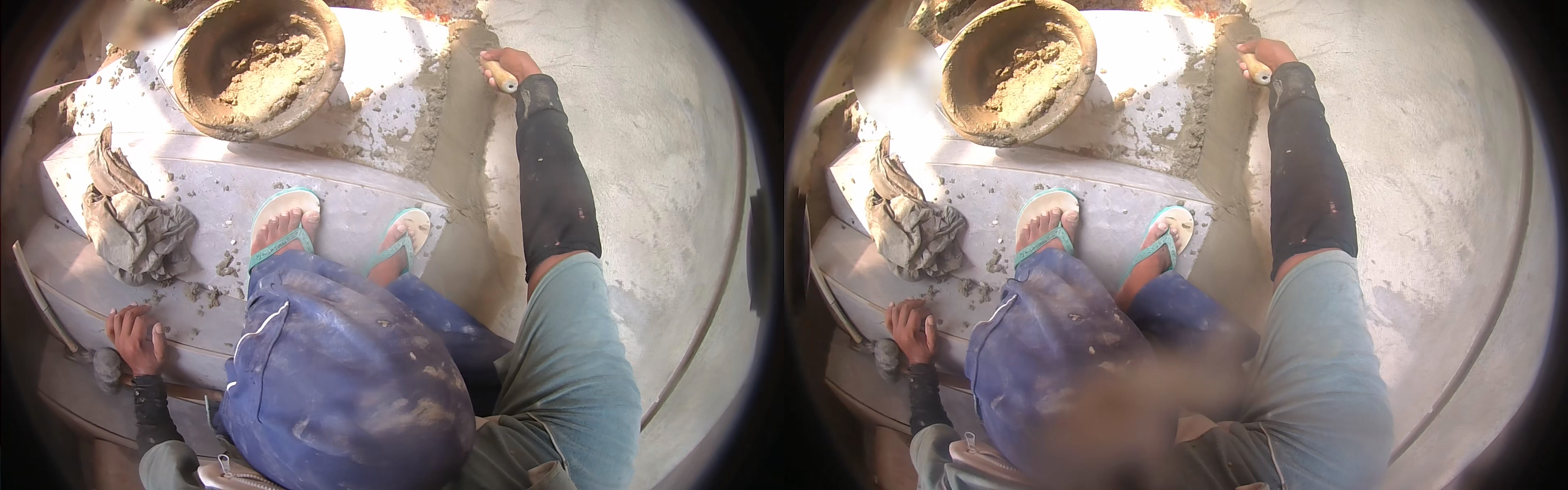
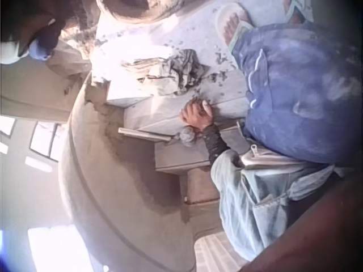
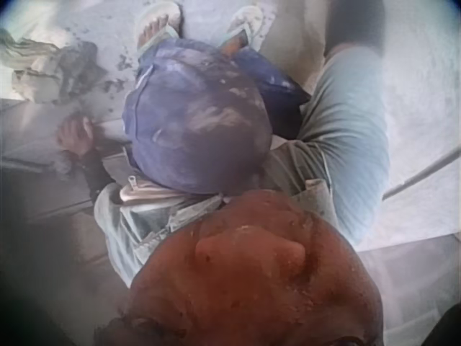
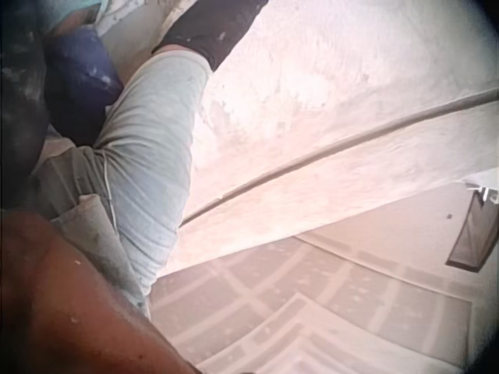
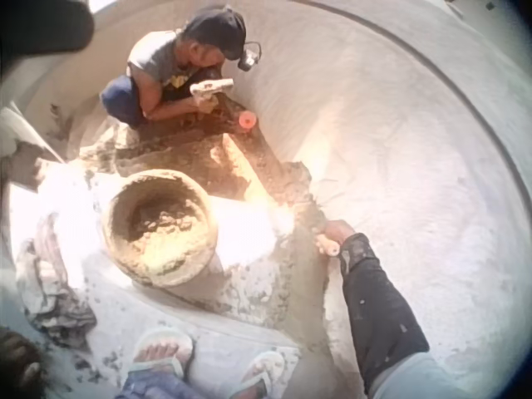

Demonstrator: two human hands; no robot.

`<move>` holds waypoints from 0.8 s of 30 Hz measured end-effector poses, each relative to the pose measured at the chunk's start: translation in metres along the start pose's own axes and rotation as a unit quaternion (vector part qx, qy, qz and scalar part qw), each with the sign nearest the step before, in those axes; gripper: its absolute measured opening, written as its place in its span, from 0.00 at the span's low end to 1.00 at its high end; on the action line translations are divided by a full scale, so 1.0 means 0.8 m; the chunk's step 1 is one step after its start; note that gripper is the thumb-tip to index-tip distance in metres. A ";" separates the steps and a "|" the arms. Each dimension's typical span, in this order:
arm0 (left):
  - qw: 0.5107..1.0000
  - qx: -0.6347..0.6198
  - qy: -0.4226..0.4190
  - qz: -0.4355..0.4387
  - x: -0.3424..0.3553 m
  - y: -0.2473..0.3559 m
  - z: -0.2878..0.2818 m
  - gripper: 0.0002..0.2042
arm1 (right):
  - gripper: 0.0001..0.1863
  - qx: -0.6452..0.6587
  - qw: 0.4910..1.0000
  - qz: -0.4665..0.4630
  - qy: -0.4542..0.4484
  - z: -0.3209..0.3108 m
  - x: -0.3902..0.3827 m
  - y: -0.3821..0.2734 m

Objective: The person applies mortar to concrete stairs using a trowel, spreading the mixture across the surface and edges.

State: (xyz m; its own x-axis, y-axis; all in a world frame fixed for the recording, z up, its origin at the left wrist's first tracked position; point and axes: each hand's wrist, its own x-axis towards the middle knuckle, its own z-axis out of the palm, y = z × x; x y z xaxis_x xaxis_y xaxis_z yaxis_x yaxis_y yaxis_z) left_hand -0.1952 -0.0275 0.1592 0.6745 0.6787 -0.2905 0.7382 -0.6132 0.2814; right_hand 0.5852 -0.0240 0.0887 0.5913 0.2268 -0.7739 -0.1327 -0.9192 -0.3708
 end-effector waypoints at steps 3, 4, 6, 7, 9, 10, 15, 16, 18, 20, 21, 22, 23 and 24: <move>1.000 -0.008 0.009 -0.003 0.004 0.002 0.000 0.15 | 0.13 0.039 0.999 -0.026 0.008 -0.010 -0.010 -0.001; 1.000 -0.009 0.012 -0.001 0.006 0.002 -0.001 0.15 | 0.13 0.053 0.998 -0.033 0.007 -0.015 -0.013 0.000; 1.000 -0.004 0.013 -0.003 0.004 0.003 -0.002 0.14 | 0.13 0.047 0.998 -0.040 0.024 -0.011 -0.021 0.002; 1.000 -0.002 0.014 -0.006 0.001 0.005 -0.002 0.14 | 0.14 0.043 0.998 -0.045 0.031 -0.006 -0.028 0.002; 1.000 -0.005 0.010 -0.003 0.003 0.005 -0.005 0.14 | 0.14 0.053 0.996 -0.053 0.045 -0.006 -0.041 0.008; 1.000 -0.006 0.007 -0.001 0.004 0.005 -0.006 0.14 | 0.14 0.060 0.995 -0.056 0.053 -0.007 -0.049 0.013; 1.000 -0.012 0.027 0.000 0.005 0.008 -0.003 0.13 | 0.18 0.126 0.987 -0.085 0.053 -0.019 -0.091 0.051; 1.000 -0.010 0.027 0.002 0.006 0.010 -0.004 0.13 | 0.18 0.142 0.982 -0.110 0.059 -0.017 -0.101 0.065; 1.000 -0.008 0.030 0.000 0.008 0.016 -0.005 0.12 | 0.18 0.174 0.969 -0.156 0.075 -0.001 -0.124 0.098; 1.000 -0.011 0.029 -0.002 0.005 0.015 -0.004 0.12 | 0.22 0.122 0.966 -0.192 0.123 0.020 -0.143 0.141; 1.000 -0.006 0.030 -0.001 0.004 0.015 -0.003 0.12 | 0.24 0.122 0.967 -0.185 0.124 0.028 -0.155 0.162; 1.000 -0.002 0.030 0.001 0.005 0.014 -0.003 0.12 | 0.25 0.123 0.968 -0.178 0.125 0.035 -0.161 0.178; 1.000 0.000 0.028 0.006 0.004 0.012 -0.001 0.12 | 0.29 0.056 0.982 -0.151 0.104 0.033 -0.158 0.197; 1.000 -0.005 0.026 0.009 0.005 0.011 0.000 0.11 | 0.29 -0.001 0.982 -0.148 0.115 0.035 -0.150 0.209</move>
State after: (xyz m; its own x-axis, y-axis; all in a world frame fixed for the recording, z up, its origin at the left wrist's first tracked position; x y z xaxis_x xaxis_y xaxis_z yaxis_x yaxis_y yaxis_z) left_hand -0.1860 -0.0304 0.1608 0.6856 0.6878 -0.2385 0.7259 -0.6211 0.2954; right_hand 0.4697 -0.1962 0.1056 0.7675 0.4057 -0.4963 0.0739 -0.8251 -0.5602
